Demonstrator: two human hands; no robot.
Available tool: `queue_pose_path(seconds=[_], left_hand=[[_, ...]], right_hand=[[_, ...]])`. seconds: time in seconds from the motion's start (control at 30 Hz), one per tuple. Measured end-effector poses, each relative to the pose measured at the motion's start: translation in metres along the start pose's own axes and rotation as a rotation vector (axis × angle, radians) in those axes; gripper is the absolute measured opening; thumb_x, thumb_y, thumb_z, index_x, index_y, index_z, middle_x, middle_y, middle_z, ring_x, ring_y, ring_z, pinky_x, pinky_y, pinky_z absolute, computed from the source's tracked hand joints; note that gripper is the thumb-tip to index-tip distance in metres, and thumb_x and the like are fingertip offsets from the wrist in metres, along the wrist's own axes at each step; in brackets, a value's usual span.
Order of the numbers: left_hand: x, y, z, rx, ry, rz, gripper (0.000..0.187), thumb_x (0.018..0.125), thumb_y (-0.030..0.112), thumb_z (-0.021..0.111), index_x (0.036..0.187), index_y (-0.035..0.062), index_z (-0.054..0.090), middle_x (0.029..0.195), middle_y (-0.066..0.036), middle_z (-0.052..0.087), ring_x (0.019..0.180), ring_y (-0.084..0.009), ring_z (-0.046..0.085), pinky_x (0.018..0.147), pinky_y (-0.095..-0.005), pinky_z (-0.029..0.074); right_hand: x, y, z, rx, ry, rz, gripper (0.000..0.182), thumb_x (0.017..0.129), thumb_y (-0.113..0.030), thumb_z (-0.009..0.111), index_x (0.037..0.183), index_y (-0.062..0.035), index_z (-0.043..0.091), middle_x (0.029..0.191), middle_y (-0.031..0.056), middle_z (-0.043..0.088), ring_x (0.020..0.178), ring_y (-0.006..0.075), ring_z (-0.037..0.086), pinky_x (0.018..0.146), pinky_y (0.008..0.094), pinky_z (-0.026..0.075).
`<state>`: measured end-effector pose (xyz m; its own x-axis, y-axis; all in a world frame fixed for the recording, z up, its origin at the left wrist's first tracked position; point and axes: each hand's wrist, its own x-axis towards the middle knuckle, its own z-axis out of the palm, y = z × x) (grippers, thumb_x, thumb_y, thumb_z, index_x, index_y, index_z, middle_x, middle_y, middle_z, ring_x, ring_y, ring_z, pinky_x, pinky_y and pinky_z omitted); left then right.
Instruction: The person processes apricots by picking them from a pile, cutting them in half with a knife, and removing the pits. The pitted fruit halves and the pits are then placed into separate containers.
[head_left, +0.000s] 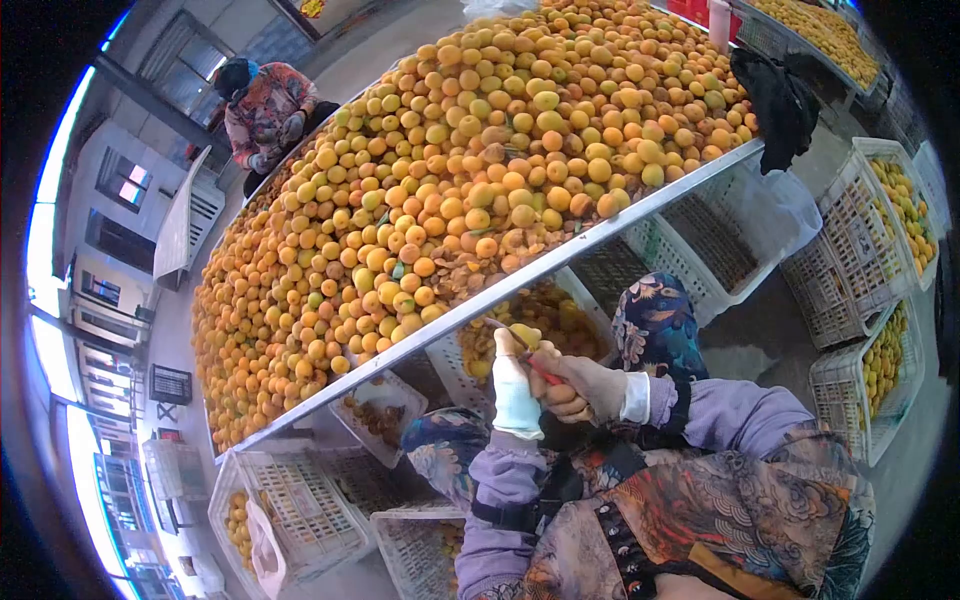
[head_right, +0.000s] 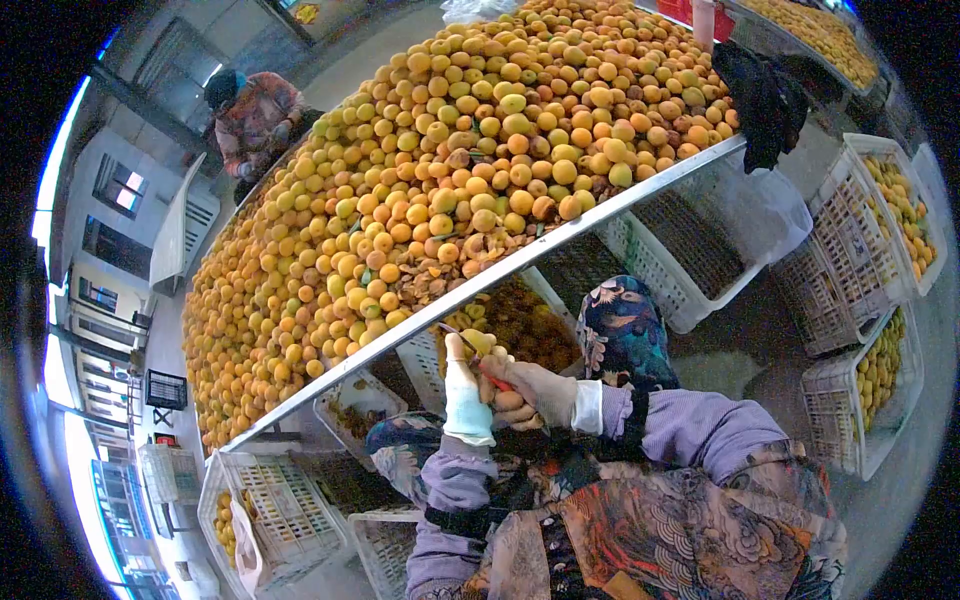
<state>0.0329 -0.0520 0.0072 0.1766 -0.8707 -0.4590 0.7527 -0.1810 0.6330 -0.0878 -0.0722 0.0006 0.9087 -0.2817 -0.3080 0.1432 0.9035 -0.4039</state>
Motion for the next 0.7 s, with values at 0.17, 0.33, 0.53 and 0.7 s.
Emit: queue_pose_path(seconds=[0.17,0.33,0.53,0.7], left_hand=[[0.012,0.002,-0.031,0.324,-0.068,0.383,0.04,0.093,0.039,0.049,0.109,0.0022,0.054,0.092,-0.005,0.057,0.078,-0.0133,0.055,0.07,-0.0313,0.047],[-0.014,0.009,-0.007,1.133,0.001,1.004,0.036,0.092,0.03,0.05,0.111,-0.0016,0.051,0.093,-0.011,0.059,0.079,-0.0189,0.058,0.075,-0.0299,0.047],[-0.022,0.012,-0.01,1.592,-0.086,1.234,0.049,0.08,0.038,0.063,0.111,0.0018,0.055,0.083,-0.014,0.061,0.072,-0.0321,0.058,0.066,-0.0404,0.046],[-0.012,0.002,-0.007,1.539,0.08,1.2,0.043,0.085,0.041,0.054,0.103,0.0029,0.056,0.07,-0.012,0.059,0.063,-0.0327,0.057,0.058,-0.0404,0.045]], right_hand=[[-0.02,-0.023,0.027,-0.414,0.246,-0.129,0.044,0.096,-0.047,0.034,0.083,-0.0079,0.05,0.048,-0.0025,0.035,0.035,0.0083,0.029,0.033,0.0235,0.024],[0.001,-0.039,0.007,-0.336,0.49,-0.332,0.046,0.09,-0.053,0.046,0.089,-0.0081,0.056,0.059,0.0003,0.049,0.042,0.0106,0.043,0.037,0.0244,0.033],[0.024,-0.018,0.005,-0.375,0.449,-0.494,0.031,0.093,-0.036,0.051,0.091,-0.0053,0.059,0.08,0.0004,0.057,0.072,0.0064,0.051,0.065,0.0228,0.044],[0.031,-0.015,0.012,-0.214,0.443,-0.679,0.018,0.092,-0.025,0.055,0.09,-0.0072,0.056,0.078,-0.0046,0.053,0.07,0.0028,0.048,0.06,0.0193,0.041]])
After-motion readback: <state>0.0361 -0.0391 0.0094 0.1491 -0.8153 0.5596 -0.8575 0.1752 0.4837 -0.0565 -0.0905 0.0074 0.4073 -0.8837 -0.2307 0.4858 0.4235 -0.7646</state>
